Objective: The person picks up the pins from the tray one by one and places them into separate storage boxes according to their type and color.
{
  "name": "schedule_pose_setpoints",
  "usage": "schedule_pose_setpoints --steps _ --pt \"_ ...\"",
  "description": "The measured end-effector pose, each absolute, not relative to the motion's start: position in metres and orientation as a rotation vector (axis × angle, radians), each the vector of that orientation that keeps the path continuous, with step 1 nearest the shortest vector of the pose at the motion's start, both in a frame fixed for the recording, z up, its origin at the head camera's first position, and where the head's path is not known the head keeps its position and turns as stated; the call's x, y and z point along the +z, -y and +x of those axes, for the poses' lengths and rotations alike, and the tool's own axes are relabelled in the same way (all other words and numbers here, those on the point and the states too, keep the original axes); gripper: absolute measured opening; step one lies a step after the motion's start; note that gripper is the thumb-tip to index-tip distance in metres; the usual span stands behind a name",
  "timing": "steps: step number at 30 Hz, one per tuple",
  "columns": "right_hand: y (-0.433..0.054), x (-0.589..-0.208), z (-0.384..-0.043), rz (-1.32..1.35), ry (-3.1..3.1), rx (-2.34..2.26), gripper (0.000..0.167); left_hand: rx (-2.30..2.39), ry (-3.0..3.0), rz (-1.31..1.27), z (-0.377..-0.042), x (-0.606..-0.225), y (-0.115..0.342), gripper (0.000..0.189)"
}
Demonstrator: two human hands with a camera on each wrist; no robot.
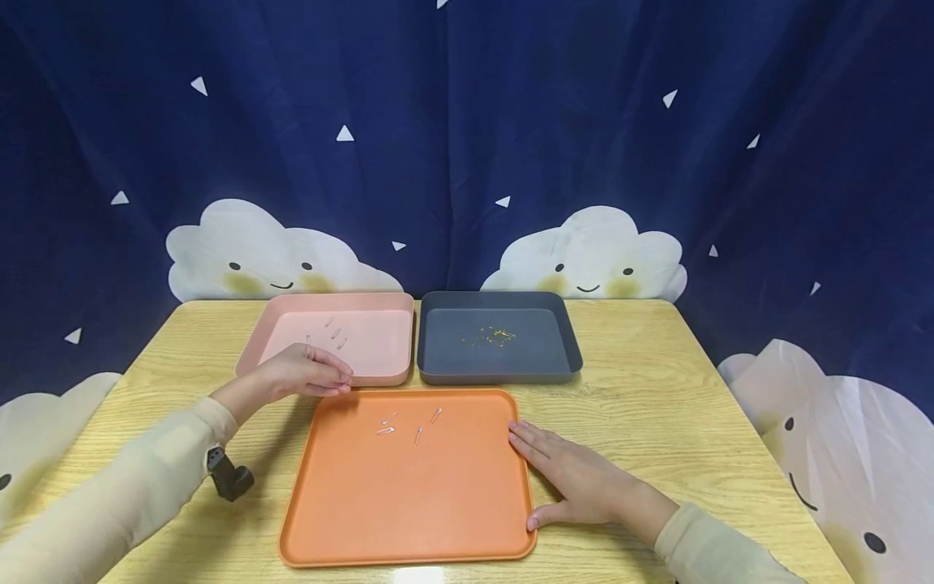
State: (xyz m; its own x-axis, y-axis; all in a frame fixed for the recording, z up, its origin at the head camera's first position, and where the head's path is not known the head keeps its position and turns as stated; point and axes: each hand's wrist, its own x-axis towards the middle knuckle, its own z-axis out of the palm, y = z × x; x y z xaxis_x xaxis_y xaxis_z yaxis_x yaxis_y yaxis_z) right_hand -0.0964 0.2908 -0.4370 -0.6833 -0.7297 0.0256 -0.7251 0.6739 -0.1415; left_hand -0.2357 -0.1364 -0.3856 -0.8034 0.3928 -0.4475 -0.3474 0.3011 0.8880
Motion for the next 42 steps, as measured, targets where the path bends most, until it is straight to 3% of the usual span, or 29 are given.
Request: schedule_pose_setpoints --steps 9,22,27,29,34,37,42 --pt "-0.292 -0.439 -0.096 -1.285 -2.864 -0.205 0.1 1.528 -1.892 -0.004 -0.263 -0.373 0.146 0.027" --pt "-0.291 -0.434 -0.098 -1.265 -2.844 -0.199 0.101 1.429 -1.893 -0.122 -0.317 -0.348 0.146 0.05" --pt "-0.291 -0.435 -0.097 -1.276 -2.847 -0.197 0.101 1.345 -1.988 -0.131 -0.328 -0.347 0.137 0.038" --pt "-0.291 -0.435 -0.098 -1.268 -2.842 -0.199 0.101 1.312 -2.028 -0.151 -0.332 -0.349 0.133 0.023" --pt "-0.291 -0.435 -0.098 -1.273 -2.841 -0.211 0.101 1.169 -2.081 -0.198 -0.36 -0.366 0.134 0.022" --pt "-0.291 -0.436 -0.099 -1.3 -2.846 -0.229 0.101 1.078 -2.128 -0.217 -0.371 -0.375 0.136 0.034" --pt "-0.291 -0.436 -0.099 -1.295 -2.847 -0.227 0.101 1.056 -2.273 -0.287 -0.353 -0.364 0.13 0.033"
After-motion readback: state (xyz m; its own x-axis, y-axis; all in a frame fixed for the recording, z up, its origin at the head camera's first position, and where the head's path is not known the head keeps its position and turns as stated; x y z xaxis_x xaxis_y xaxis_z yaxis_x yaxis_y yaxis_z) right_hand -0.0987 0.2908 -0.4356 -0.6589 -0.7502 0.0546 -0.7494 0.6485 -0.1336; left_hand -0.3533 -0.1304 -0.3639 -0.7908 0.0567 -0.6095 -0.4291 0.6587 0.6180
